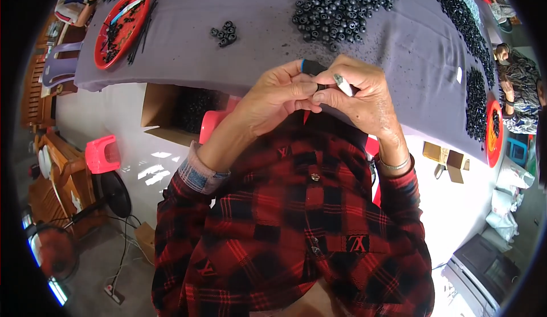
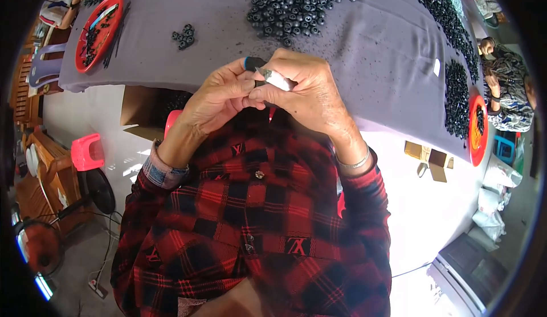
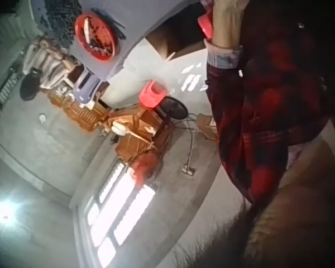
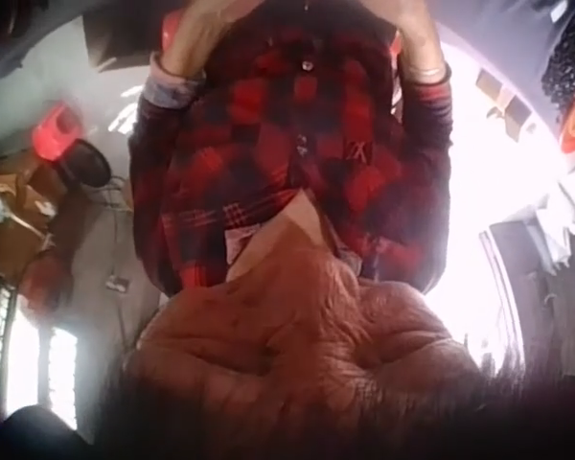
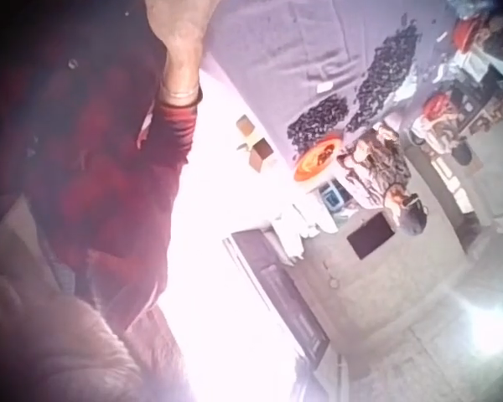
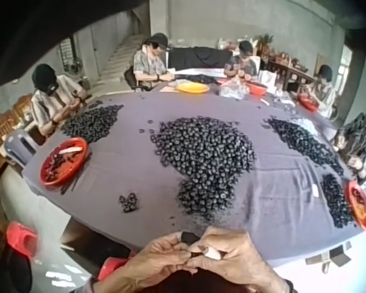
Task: The person assembles small black plastic components by hand on a workstation table.
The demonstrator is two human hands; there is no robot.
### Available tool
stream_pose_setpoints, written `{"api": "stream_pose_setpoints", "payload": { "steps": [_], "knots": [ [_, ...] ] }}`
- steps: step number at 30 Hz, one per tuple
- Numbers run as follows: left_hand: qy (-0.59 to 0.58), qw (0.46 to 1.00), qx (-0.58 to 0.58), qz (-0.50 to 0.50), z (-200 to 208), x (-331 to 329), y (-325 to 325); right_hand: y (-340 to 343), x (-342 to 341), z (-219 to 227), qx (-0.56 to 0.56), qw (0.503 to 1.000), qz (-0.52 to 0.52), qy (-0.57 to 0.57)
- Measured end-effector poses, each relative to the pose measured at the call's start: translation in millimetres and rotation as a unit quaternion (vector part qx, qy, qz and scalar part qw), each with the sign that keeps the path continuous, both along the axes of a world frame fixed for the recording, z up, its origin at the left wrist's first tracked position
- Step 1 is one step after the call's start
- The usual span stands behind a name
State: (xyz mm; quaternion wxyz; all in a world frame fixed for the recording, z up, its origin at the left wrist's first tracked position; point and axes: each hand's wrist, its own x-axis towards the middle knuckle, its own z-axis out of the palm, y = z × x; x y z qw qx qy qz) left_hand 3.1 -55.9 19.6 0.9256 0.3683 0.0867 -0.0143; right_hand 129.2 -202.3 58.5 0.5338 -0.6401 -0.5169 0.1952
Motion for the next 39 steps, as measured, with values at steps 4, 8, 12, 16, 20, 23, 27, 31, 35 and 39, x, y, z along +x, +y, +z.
{"api": "stream_pose_setpoints", "payload": {
  "steps": [4, 8, 12, 16, 20, 23, 27, 31, 35, 39],
  "knots": [
    [-0.010, 1.000, 0.009, -0.011, -1, 0, -2, -1, 3, -1, -0.017, 0.994, 0.029, 0.100],
    [-0.037, 0.999, -0.015, 0.005, 1, 2, -6, -4, 10, 3, -0.051, 0.997, -0.019, 0.051],
    [-0.051, 0.996, -0.008, 0.078, 6, 1, -9, -13, 6, 22, -0.073, 0.988, -0.092, -0.095],
    [-0.061, 0.994, -0.007, 0.088, 5, 2, -9, -15, -4, 7, -0.027, 0.991, -0.077, -0.108],
    [-0.061, 0.994, -0.015, 0.092, -1, 0, -9, -12, -8, 5, -0.008, 0.980, -0.056, -0.191],
    [-0.052, 0.994, -0.032, 0.090, 0, 0, -11, -14, -7, 10, -0.041, 0.966, -0.062, -0.248],
    [-0.063, 0.995, -0.034, 0.076, 0, 1, -10, -12, -6, 3, -0.010, 0.972, -0.063, -0.225],
    [-0.046, 0.995, -0.045, 0.072, 1, 1, -11, -11, -5, 0, -0.009, 0.981, -0.062, -0.181],
    [-0.052, 0.996, -0.034, 0.057, -3, 3, -10, -10, -1, -3, -0.001, 0.988, -0.053, -0.145],
    [0.006, 0.998, -0.066, 0.021, 6, -6, -31, -13, 20, 1, -0.068, 0.979, -0.190, -0.041]
  ]
}}
